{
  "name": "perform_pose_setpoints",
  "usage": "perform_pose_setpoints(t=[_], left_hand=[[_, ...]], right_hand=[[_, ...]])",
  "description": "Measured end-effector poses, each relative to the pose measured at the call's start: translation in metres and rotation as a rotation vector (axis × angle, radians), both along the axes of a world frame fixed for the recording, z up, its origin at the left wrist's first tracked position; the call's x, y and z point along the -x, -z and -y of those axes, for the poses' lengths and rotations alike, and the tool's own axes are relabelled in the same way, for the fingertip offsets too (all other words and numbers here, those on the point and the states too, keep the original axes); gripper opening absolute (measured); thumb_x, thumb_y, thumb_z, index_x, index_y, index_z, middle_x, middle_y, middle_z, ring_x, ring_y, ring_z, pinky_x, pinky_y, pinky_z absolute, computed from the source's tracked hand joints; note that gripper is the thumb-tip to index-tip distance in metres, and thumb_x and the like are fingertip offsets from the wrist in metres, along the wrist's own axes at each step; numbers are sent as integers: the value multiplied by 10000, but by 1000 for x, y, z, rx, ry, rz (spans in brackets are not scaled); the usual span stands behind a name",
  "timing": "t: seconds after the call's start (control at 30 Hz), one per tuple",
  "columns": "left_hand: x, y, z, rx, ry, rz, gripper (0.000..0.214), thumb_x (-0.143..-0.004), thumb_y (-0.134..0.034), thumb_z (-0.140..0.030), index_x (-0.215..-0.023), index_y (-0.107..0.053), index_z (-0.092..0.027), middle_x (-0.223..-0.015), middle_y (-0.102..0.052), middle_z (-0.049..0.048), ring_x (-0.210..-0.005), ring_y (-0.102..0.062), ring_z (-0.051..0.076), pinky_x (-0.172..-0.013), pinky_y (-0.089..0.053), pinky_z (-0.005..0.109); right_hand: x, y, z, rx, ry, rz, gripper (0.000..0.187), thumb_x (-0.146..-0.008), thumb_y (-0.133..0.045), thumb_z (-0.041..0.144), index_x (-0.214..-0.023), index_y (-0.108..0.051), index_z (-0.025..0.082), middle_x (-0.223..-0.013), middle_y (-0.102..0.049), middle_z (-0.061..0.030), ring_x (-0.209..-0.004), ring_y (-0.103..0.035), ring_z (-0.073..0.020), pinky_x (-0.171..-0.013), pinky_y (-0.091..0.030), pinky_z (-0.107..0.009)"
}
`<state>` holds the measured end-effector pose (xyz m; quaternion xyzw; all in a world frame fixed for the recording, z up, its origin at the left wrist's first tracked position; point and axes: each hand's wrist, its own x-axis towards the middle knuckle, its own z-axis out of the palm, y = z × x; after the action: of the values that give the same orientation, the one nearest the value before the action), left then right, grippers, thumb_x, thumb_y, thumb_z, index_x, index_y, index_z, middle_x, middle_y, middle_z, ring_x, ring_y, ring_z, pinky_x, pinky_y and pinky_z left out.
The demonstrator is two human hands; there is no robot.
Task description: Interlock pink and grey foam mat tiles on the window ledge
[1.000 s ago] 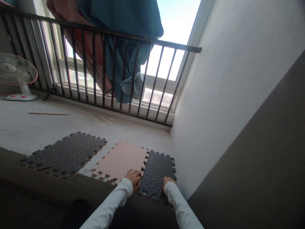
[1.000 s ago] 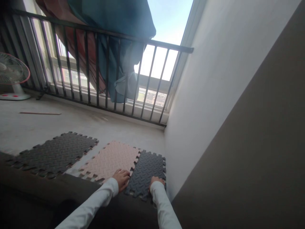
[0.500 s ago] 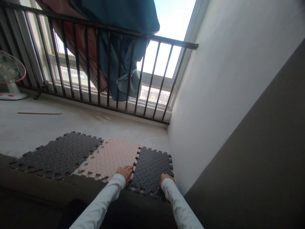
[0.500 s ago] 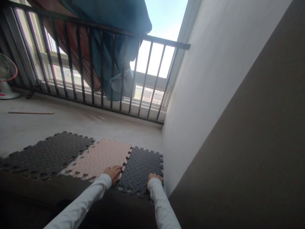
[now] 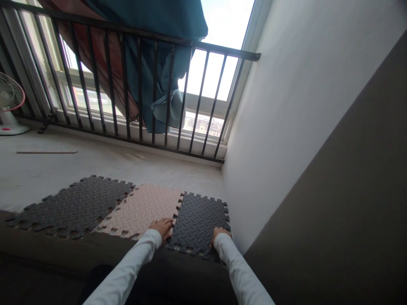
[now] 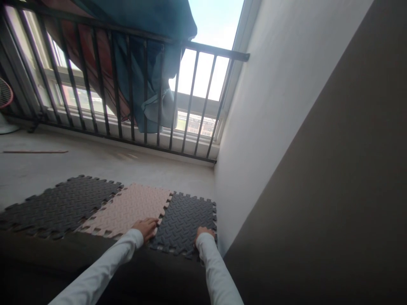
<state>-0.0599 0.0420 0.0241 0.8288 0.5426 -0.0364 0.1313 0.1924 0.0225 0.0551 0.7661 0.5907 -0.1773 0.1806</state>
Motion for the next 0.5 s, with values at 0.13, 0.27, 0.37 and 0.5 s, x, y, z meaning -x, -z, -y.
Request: perform_pose_setpoints(t=[0.13, 0.27, 0.37, 0.5], left_hand=[[7, 0, 0, 10, 7, 6, 370, -679, -425, -297, -1038, -508, -258, -1327, -417, 9, -1212, -349, 192, -908, -359, 449], [13, 1, -1, 19, 20, 12, 348, -672, -434, -296, -1007, -525, -268, -1327, -419, 5, -1207, -358, 191, -911, -360, 428], [16, 7, -2, -9, 20, 34, 320, -669, -454, -297, -977, -537, -283, -1314, -436, -11, -1201, -368, 180, -926, -354, 399], [19, 20, -5, -56, 7, 59, 307, -684, -469, -289, -982, -542, -292, -1297, -456, -24, -1198, -375, 157, -953, -335, 349]], right_hand=[[0, 0, -2, 0, 7, 1, 734, -411, -774, 285, -1103, -556, 177, -1166, -545, -124, -1088, -482, -276, -879, -435, -376], [-1, 1, -2, -8, 5, -7, 726, -406, -773, 273, -1092, -563, 166, -1162, -546, -133, -1081, -487, -280, -878, -436, -374], [-1, 1, -1, -19, 2, -8, 720, -407, -772, 259, -1090, -565, 164, -1154, -548, -143, -1083, -486, -280, -880, -434, -373], [-1, 1, 0, -15, 8, -9, 719, -412, -765, 252, -1094, -561, 158, -1161, -545, -135, -1089, -479, -284, -886, -429, -375]])
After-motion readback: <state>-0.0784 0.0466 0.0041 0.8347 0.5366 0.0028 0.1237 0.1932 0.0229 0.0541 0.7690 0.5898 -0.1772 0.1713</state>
